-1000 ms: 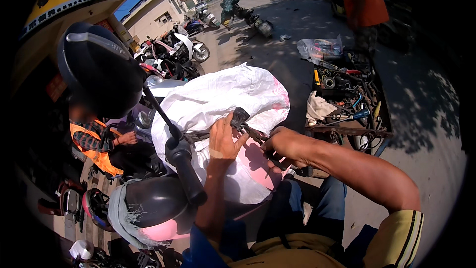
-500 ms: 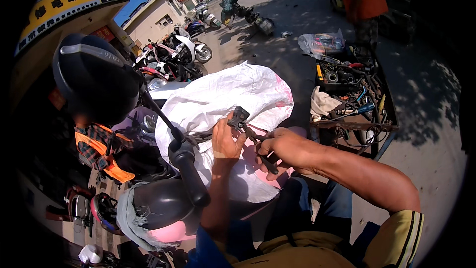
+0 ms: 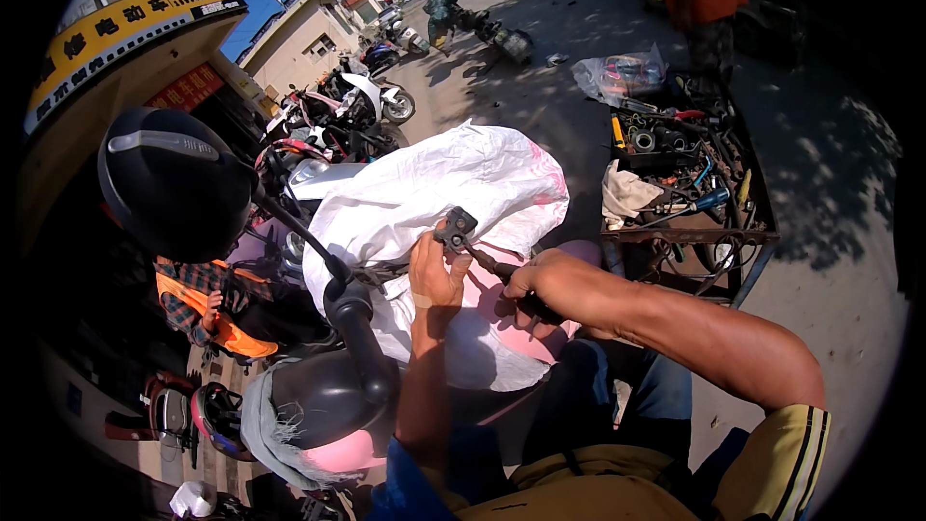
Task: The person repairs a pink scooter's handlebar assembly outdoors. They use a screwdriver to loosen and tighten screws on the throttle housing, then use pliers to adjust a cable or clamp. The person repeatedly switches between tools and repositions the handlebar components while working.
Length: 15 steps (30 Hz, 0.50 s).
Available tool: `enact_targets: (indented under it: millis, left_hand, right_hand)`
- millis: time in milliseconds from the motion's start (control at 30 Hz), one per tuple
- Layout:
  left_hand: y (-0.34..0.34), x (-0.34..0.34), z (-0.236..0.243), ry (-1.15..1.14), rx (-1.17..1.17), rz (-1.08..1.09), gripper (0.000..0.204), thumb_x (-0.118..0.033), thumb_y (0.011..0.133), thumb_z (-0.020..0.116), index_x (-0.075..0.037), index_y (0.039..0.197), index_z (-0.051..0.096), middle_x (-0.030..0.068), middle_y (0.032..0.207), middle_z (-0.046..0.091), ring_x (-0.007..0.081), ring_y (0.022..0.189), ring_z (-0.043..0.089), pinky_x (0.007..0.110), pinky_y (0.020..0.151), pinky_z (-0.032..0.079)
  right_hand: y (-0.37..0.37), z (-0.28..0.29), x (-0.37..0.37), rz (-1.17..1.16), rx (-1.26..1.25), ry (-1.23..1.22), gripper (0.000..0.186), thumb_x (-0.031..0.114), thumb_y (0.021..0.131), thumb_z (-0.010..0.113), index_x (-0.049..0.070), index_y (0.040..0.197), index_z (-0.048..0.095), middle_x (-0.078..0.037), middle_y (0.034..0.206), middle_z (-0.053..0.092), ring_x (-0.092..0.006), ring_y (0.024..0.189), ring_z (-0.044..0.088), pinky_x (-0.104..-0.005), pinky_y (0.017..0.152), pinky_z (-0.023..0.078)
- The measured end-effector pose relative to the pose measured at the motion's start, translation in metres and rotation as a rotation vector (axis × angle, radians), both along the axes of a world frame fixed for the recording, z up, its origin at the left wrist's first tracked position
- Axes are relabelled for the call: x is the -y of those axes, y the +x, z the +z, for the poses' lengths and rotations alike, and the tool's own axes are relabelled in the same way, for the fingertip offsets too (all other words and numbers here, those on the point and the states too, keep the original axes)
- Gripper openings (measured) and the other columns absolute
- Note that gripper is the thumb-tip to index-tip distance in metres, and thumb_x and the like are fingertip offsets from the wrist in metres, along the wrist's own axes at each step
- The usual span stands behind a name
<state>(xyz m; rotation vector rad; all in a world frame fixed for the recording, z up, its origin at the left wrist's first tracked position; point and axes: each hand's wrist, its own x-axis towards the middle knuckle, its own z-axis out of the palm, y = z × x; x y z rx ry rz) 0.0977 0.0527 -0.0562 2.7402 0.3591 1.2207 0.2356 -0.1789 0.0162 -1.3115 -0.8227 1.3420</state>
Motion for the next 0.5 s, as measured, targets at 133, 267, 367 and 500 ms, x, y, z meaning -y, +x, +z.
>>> enact_targets:
  millis: [133, 267, 367, 500]
  left_hand:
    - [0.002, -0.002, -0.004, -0.013, 0.039, -0.002, 0.082, -0.068, 0.101, 0.044, 0.006, 0.135, 0.057, 0.0195, 0.101, 0.059, 0.0403, 0.094, 0.057, 0.048, 0.087, 0.045]
    - [0.001, -0.003, -0.005, -0.031, 0.045, 0.004, 0.082, -0.068, 0.102, 0.043, 0.006, 0.133, 0.058, 0.0213, 0.106, 0.061, 0.0421, 0.098, 0.058, 0.048, 0.089, 0.046]
    - [0.003, -0.002, -0.004, -0.018, 0.053, 0.002, 0.081, -0.068, 0.102, 0.042, 0.005, 0.133, 0.059, 0.0225, 0.11, 0.063, 0.0433, 0.101, 0.059, 0.049, 0.091, 0.046]
    - [0.001, -0.002, -0.003, -0.034, 0.036, 0.005, 0.08, -0.068, 0.102, 0.042, 0.004, 0.132, 0.06, 0.0222, 0.109, 0.063, 0.0432, 0.1, 0.059, 0.049, 0.091, 0.046]
  right_hand:
    - [0.002, 0.009, 0.008, -0.007, 0.182, 0.043, 0.033, 0.026, 0.091, 0.062, -0.005, 0.087, 0.074, -0.008, 0.072, 0.06, -0.017, 0.061, 0.051, -0.0354, 0.054, 0.038]
    - [0.002, 0.005, 0.004, 0.004, 0.157, 0.044, 0.036, 0.028, 0.092, 0.058, -0.005, 0.089, 0.073, -0.009, 0.071, 0.06, -0.0168, 0.059, 0.051, -0.0351, 0.054, 0.038]
    - [0.003, 0.009, 0.006, 0.06, 0.113, 0.06, 0.037, 0.029, 0.093, 0.057, -0.005, 0.091, 0.073, -0.01, 0.067, 0.058, -0.0167, 0.056, 0.05, -0.0349, 0.053, 0.038]
    - [0.0, 0.011, 0.004, 0.097, 0.086, 0.067, 0.038, 0.029, 0.093, 0.056, -0.005, 0.094, 0.072, -0.009, 0.061, 0.056, -0.0172, 0.051, 0.05, -0.0345, 0.05, 0.037]
